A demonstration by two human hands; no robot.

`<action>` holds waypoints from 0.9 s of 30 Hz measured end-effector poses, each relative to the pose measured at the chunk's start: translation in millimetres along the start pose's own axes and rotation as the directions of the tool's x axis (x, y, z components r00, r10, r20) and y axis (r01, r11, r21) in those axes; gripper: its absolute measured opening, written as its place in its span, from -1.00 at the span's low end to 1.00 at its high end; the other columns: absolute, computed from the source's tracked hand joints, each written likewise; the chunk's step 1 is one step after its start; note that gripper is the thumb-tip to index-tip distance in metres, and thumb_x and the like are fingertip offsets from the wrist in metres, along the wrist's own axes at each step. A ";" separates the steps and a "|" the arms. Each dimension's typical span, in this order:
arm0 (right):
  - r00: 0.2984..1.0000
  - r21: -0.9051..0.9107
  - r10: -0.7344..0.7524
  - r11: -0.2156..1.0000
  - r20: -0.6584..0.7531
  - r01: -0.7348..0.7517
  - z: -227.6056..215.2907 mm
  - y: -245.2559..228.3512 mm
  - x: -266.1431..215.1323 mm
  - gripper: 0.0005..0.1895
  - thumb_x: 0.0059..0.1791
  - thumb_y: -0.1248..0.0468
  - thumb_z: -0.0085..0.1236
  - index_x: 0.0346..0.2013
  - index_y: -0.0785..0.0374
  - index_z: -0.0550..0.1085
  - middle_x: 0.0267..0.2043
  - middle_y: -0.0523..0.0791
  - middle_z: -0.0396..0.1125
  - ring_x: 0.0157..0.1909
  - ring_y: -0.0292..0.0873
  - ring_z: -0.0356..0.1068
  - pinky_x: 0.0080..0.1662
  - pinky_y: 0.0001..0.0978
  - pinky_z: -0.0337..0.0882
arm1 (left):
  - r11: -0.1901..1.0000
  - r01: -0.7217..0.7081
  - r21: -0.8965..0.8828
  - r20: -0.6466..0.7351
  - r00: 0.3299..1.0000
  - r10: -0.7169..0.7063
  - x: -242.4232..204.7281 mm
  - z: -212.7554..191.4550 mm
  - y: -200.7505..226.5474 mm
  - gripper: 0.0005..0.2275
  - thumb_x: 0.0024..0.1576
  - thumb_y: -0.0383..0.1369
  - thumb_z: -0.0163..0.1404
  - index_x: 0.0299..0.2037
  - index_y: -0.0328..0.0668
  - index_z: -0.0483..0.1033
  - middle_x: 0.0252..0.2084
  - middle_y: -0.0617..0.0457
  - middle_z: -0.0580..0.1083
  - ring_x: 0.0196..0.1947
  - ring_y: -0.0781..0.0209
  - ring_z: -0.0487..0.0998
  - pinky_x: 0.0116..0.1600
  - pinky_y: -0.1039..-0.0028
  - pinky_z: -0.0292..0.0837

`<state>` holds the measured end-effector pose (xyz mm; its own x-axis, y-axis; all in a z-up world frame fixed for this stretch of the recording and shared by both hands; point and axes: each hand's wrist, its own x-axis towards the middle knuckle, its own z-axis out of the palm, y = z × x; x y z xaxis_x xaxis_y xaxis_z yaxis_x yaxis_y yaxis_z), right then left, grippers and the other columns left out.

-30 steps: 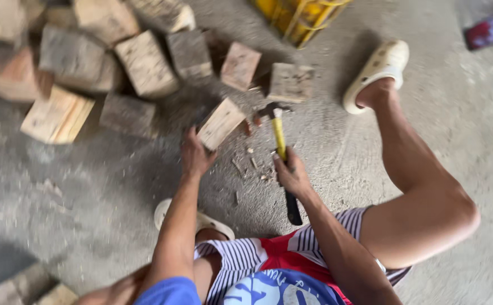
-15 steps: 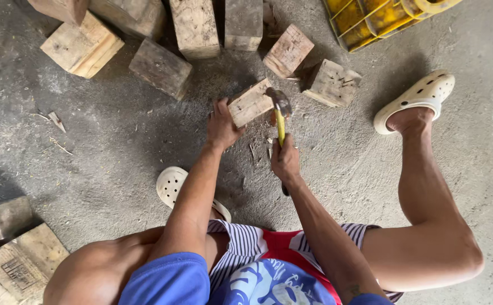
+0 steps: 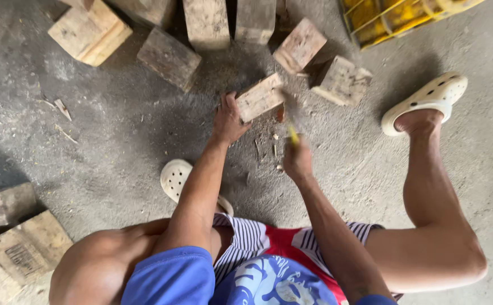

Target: The person sits on the floor and uses a hammer to repeatedly strike small wooden blocks, chipping away at their surfaces. They handle the blocks one at a time, rotating them to work on different sides, and place some finished pieces into a yellow crate.

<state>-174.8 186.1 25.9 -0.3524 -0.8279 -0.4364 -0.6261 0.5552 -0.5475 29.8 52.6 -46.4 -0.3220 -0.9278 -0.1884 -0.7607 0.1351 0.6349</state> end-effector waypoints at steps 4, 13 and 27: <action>0.832 -0.053 -0.483 0.871 -0.272 0.488 7.5 15.8 4.3 -0.76 0.15 0.24 0.00 -0.09 0.42 0.33 -0.63 -0.11 0.22 -0.67 -0.26 0.18 -0.67 -0.30 0.18 | 0.998 0.041 -0.043 0.013 0.999 -0.041 -10.8 1.5 6.0 -0.02 -0.17 -0.25 0.46 0.31 -0.36 -0.06 0.27 -0.40 0.18 0.25 -0.36 0.34 0.28 -0.05 0.36; 0.335 0.314 -0.546 0.135 -0.768 0.940 -79.2 -57.5 -21.7 -0.73 0.20 0.20 -0.17 -0.37 0.17 0.34 -0.57 -0.17 0.20 -0.63 -0.26 0.12 -0.55 -0.36 0.24 | 0.999 -0.024 0.044 0.005 1.000 0.024 8.6 17.3 -13.8 0.02 -0.20 -0.18 0.46 0.30 -0.44 -0.07 0.19 -0.40 0.22 0.12 -0.26 0.47 0.20 0.06 0.52; 0.518 0.332 -0.533 0.409 -0.669 0.850 -159.8 -100.9 -59.1 -0.77 0.24 0.16 -0.10 0.04 0.27 0.30 -0.28 -0.06 0.38 -0.39 -0.17 0.39 -0.43 -0.35 0.49 | 0.988 0.131 -0.086 0.073 0.990 -0.125 0.4 13.7 -4.9 -0.04 -0.15 -0.16 0.40 0.33 -0.39 -0.04 0.49 -0.51 -0.02 0.21 -0.25 0.48 0.09 0.17 0.68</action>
<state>-202.0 166.1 221.0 -0.3146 -0.7785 0.5432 -0.3248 -0.4494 -0.8322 25.6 56.3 -59.8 -0.2649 -0.9096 -0.3203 -0.7451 -0.0178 0.6667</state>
